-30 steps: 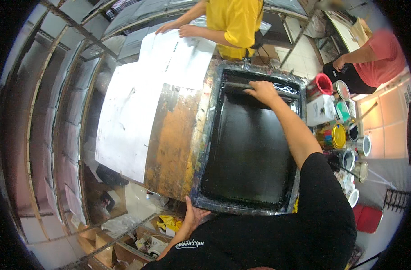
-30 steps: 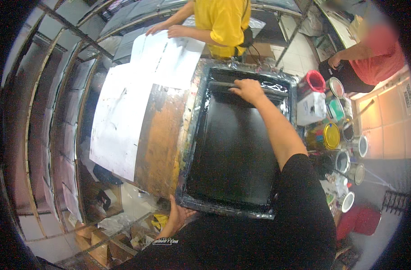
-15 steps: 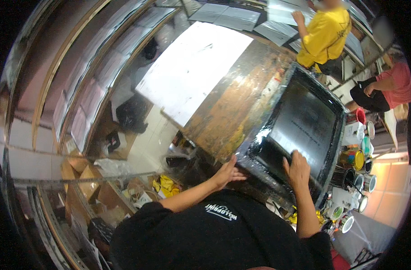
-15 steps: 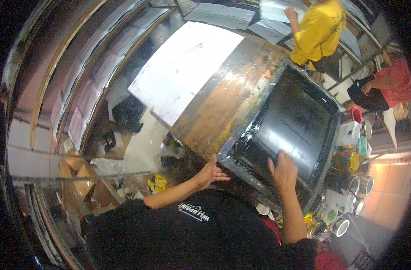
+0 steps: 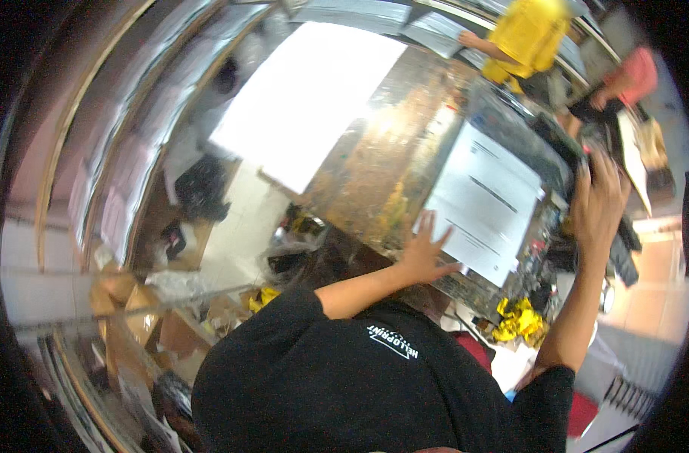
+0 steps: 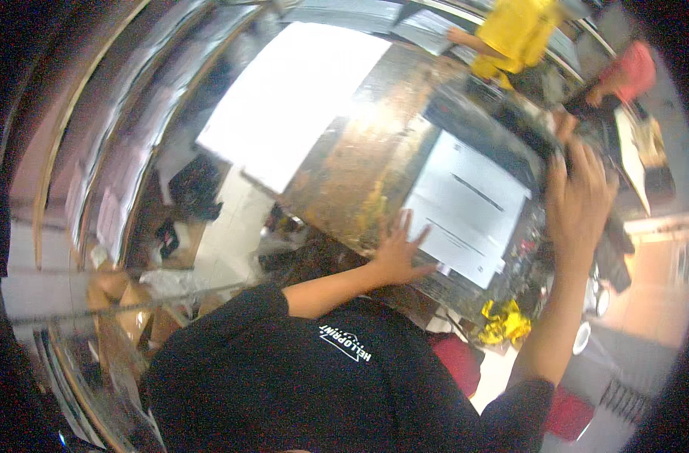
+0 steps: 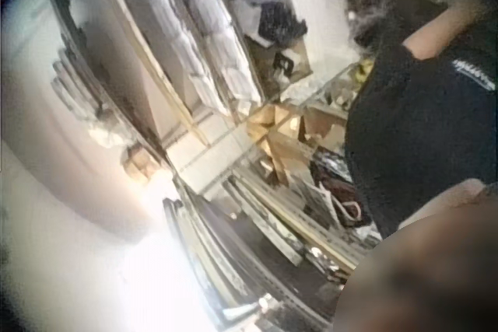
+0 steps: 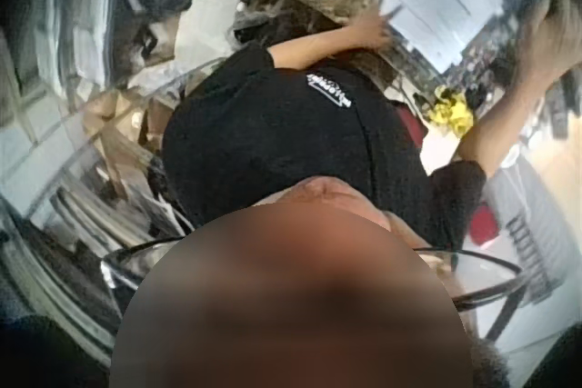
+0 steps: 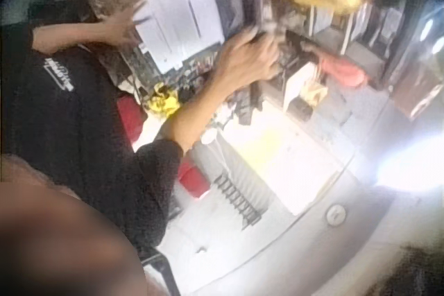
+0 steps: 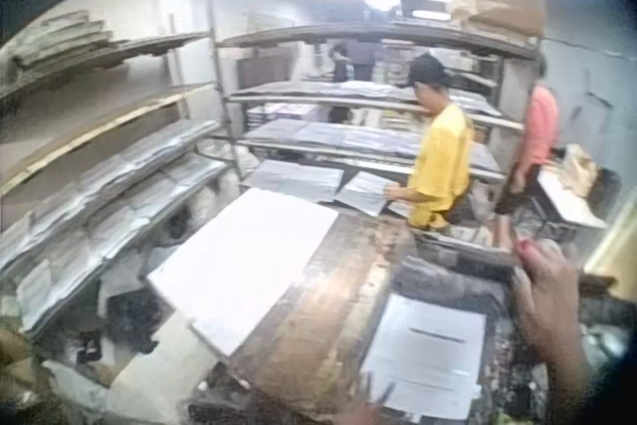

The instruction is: The person repeatedly places white paper sheets under a screen printing frame, uses a squeegee to pull ink across the screen, then lifts the frame and removes the printed sheet. The process is repeated continuously throughout the clip.

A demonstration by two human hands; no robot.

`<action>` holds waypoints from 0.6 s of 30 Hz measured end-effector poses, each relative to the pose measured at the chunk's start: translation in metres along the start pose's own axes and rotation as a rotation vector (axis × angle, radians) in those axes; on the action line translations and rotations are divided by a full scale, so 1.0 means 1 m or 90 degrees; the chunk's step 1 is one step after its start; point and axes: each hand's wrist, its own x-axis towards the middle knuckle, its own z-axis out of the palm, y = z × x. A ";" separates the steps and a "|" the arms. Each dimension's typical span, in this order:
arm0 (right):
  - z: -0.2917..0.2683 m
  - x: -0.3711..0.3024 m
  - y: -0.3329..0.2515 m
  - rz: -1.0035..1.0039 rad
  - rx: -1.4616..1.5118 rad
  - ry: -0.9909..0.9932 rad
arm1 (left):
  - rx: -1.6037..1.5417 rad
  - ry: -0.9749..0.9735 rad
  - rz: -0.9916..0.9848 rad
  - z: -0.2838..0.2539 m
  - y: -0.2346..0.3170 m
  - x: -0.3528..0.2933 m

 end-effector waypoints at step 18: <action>-0.020 0.127 0.054 -0.115 0.086 0.076 | -0.302 0.343 0.061 -0.073 0.020 0.080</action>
